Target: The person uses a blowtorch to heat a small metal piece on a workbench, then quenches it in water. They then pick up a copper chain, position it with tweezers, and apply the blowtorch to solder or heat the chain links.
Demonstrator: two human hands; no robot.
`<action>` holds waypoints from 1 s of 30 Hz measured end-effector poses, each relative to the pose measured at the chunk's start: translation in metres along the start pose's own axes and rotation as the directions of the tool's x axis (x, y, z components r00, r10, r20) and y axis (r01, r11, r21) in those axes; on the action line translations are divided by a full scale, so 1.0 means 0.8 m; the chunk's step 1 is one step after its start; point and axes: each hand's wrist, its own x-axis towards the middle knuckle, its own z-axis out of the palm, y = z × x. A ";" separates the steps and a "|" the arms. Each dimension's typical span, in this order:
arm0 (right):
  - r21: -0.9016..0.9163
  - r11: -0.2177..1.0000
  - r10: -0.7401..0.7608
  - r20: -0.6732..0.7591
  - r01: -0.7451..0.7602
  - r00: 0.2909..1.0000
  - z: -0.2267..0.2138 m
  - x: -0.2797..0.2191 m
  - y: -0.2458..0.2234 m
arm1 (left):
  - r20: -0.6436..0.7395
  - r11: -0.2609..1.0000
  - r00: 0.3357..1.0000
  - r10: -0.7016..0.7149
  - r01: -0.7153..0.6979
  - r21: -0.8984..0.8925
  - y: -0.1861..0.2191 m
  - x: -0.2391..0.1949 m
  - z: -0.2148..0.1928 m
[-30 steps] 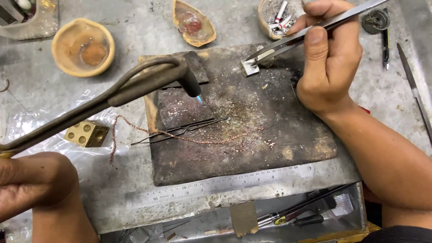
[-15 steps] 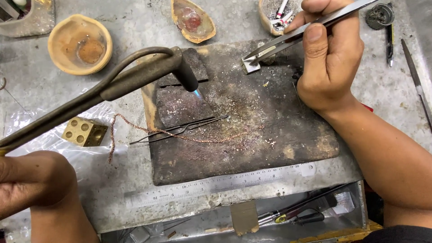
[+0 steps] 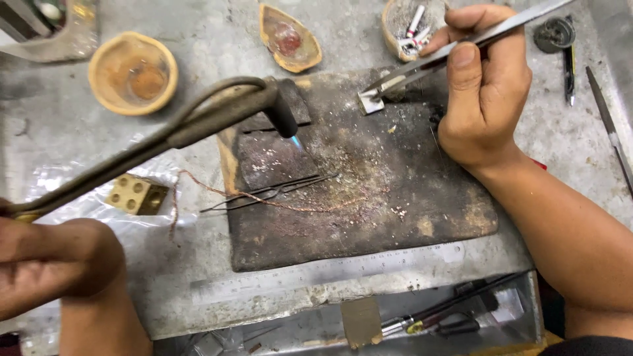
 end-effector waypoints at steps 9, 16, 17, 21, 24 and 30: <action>-0.042 0.990 0.136 -0.050 -0.138 0.989 -0.003 0.013 -0.004 | 0.295 0.917 0.936 -0.190 0.062 0.394 0.039 0.053 0.016; 0.527 0.775 0.446 -0.064 -0.349 0.893 -0.009 0.003 0.034 | 0.300 0.922 0.943 -0.141 0.015 0.386 0.040 0.058 0.021; 0.605 0.706 0.494 -0.049 -0.368 0.868 -0.011 0.002 0.042 | 0.305 0.922 0.940 -0.154 0.026 0.386 0.040 0.057 0.021; 0.678 0.620 0.535 0.004 -0.396 0.845 -0.017 0.000 0.059 | 0.316 0.917 0.932 -0.179 0.042 0.397 0.040 0.055 0.021; 0.552 0.753 0.429 -0.001 -0.357 0.903 -0.016 0.005 0.052 | 0.334 0.922 0.930 -0.155 0.015 0.386 0.043 0.059 0.021; 0.342 0.892 0.283 0.090 -0.296 0.955 -0.022 0.011 0.036 | 0.395 0.941 0.905 -0.160 0.019 0.337 0.047 0.059 0.017</action>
